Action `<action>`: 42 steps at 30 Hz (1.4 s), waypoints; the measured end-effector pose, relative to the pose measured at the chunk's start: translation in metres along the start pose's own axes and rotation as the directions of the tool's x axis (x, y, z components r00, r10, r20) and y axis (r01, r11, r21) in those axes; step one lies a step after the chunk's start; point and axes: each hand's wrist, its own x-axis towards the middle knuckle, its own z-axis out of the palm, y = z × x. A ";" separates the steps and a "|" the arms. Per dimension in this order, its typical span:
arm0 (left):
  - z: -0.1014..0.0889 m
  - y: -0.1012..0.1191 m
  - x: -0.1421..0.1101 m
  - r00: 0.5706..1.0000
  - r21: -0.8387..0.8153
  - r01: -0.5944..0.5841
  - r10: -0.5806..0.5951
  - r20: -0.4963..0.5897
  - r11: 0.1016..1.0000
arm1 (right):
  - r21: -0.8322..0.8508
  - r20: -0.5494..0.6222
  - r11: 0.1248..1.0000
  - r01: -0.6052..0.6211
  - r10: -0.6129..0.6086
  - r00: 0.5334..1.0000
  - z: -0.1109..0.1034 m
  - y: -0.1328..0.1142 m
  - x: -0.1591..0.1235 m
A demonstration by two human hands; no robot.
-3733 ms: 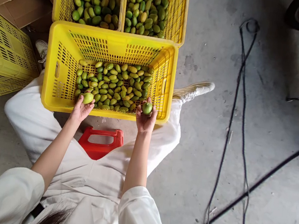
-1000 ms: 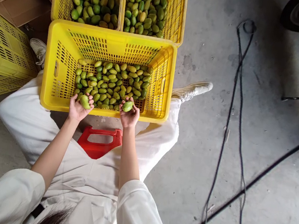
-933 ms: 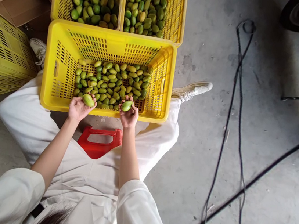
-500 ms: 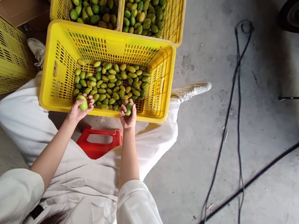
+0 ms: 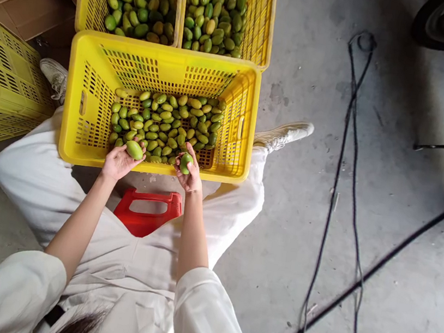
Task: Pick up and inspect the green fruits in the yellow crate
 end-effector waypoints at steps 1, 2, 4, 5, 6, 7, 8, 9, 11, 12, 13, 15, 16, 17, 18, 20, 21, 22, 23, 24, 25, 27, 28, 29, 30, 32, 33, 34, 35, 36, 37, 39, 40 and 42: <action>-0.002 -0.001 0.001 1.000 0.030 0.008 -0.008 0.009 1.000 | -0.001 -0.002 1.000 0.003 -0.003 1.000 -0.001 0.001 0.000; -0.004 -0.002 0.002 1.000 0.058 0.013 -0.015 0.024 0.998 | 0.001 -0.005 1.000 0.008 -0.008 1.000 -0.002 0.001 0.001; -0.008 -0.004 0.004 0.997 0.088 0.014 -0.020 0.070 0.996 | 0.012 -0.012 1.000 0.014 -0.013 1.000 -0.002 0.003 0.002; -0.010 -0.004 0.004 0.995 0.082 0.006 -0.014 0.094 0.997 | 0.023 -0.016 1.000 0.012 -0.011 1.000 -0.002 0.003 0.003; -0.012 -0.005 0.004 0.994 0.064 -0.010 0.002 0.114 0.998 | 0.037 -0.021 0.999 0.007 -0.006 1.000 -0.002 0.004 0.003; -0.012 -0.005 0.003 0.992 0.039 -0.032 0.027 0.124 0.999 | 0.054 -0.027 0.999 0.000 0.002 1.000 -0.002 0.004 0.004; -0.013 -0.004 0.003 0.991 0.017 -0.057 0.055 0.124 0.998 | 0.073 -0.034 0.997 -0.009 0.012 0.999 -0.001 0.004 0.004; -0.013 -0.004 0.002 0.990 0.004 -0.079 0.079 0.116 0.997 | 0.092 -0.041 0.996 -0.019 0.022 0.999 -0.001 0.003 0.004; -0.013 -0.003 0.002 0.991 0.018 -0.096 0.094 0.101 0.995 | 0.128 -0.051 0.991 -0.034 0.040 0.998 0.002 0.001 0.005; -0.013 -0.002 0.001 0.991 0.038 -0.090 0.086 0.102 0.995 | 0.143 -0.052 0.989 -0.042 0.050 0.997 0.003 0.000 0.005; -0.013 -0.002 0.001 0.991 0.057 -0.079 0.072 0.113 0.995 | 0.153 -0.052 0.987 -0.050 0.059 0.997 0.005 -0.001 0.005; -0.013 0.000 0.001 0.987 0.076 -0.054 0.042 0.153 0.996 | 0.168 -0.053 0.984 -0.067 0.077 0.996 0.008 -0.004 0.006; -0.013 0.000 0.000 0.985 0.070 -0.043 0.031 0.170 0.997 | 0.172 -0.053 0.982 -0.075 0.085 0.995 0.009 -0.005 0.006; -0.012 0.001 -0.001 0.983 0.053 -0.034 0.024 0.179 0.998 | 0.176 -0.053 0.981 -0.078 0.089 0.995 0.009 -0.006 0.006; -0.010 0.002 -0.002 0.983 0.026 -0.031 0.025 0.180 0.999 | 0.185 -0.052 0.980 -0.078 0.089 0.995 0.009 -0.006 0.007; -0.006 0.003 -0.004 0.987 -0.049 -0.046 0.053 0.152 0.998 | 0.209 -0.047 0.976 -0.068 0.079 0.996 0.009 -0.006 0.007; -0.004 0.003 -0.005 0.989 -0.086 -0.059 0.070 0.128 0.995 | 0.216 -0.042 0.974 -0.062 0.073 0.996 0.008 -0.006 0.007; -0.001 0.003 -0.005 0.991 -0.115 -0.069 0.081 0.102 0.991 | 0.216 -0.036 0.975 -0.058 0.068 0.997 0.007 -0.005 0.007; 0.001 0.003 -0.005 0.994 -0.132 -0.073 0.083 0.074 0.989 | 0.206 -0.029 0.977 -0.056 0.063 0.998 0.005 -0.004 0.006; 0.002 0.003 -0.004 0.996 -0.136 -0.068 0.075 0.046 0.988 | 0.188 -0.020 0.981 -0.053 0.058 0.998 0.004 -0.003 0.006; 0.003 0.003 -0.004 0.998 -0.127 -0.056 0.059 0.022 0.990 | 0.165 -0.011 0.985 -0.047 0.049 0.999 0.002 -0.002 0.006; 0.003 0.001 -0.002 1.000 -0.083 -0.024 0.023 -0.013 0.996 | 0.115 0.005 0.993 -0.022 0.022 1.000 -0.001 0.000 0.006; 0.003 0.001 -0.001 1.000 -0.055 -0.010 0.009 -0.022 0.998 | 0.091 0.011 0.996 -0.009 0.008 1.000 -0.002 0.001 0.006; 0.002 0.000 -0.001 1.000 -0.031 0.002 -0.002 -0.021 1.000 | 0.067 0.018 0.998 0.001 -0.002 1.000 -0.003 0.001 0.006; 0.001 0.000 -0.001 1.000 -0.013 0.011 -0.011 -0.010 1.000 | 0.045 0.024 0.999 0.005 -0.006 1.000 -0.004 0.002 0.005; 0.000 0.000 -0.003 0.999 -0.011 0.009 -0.009 0.031 1.000 | 0.012 0.029 1.000 0.001 -0.002 1.000 -0.005 0.003 0.004; -0.001 0.000 -0.004 0.999 -0.026 -0.002 0.003 0.054 1.000 | 0.004 0.029 1.000 -0.001 0.001 1.000 -0.006 0.003 0.004; 0.000 0.001 -0.005 0.997 -0.047 -0.017 0.020 0.071 0.999 | 0.005 0.029 1.000 0.000 0.000 1.000 -0.006 0.003 0.004; 0.000 0.002 -0.006 0.996 -0.067 -0.032 0.037 0.077 0.997 | 0.012 0.029 1.000 0.003 -0.004 1.000 -0.005 0.003 0.004; 0.001 0.003 -0.007 0.996 -0.078 -0.043 0.049 0.072 0.996 | 0.027 0.029 1.000 0.011 -0.012 1.000 -0.005 0.003 0.004; 0.002 0.004 -0.007 0.997 -0.076 -0.046 0.050 0.062 0.996 | 0.045 0.027 0.999 0.021 -0.022 0.999 -0.003 0.003 0.004; 0.002 0.007 -0.007 0.999 -0.034 -0.017 0.019 0.048 0.999 | 0.085 0.024 0.996 0.039 -0.041 0.999 0.000 0.002 0.005; 0.002 0.007 -0.007 0.999 -0.006 0.007 -0.006 0.047 1.000 | 0.102 0.023 0.994 0.046 -0.048 0.999 0.001 0.000 0.005; 0.002 0.008 -0.008 0.997 0.029 0.043 -0.045 0.061 0.999 | 0.125 0.016 0.991 0.053 -0.055 0.998 0.005 -0.002 0.004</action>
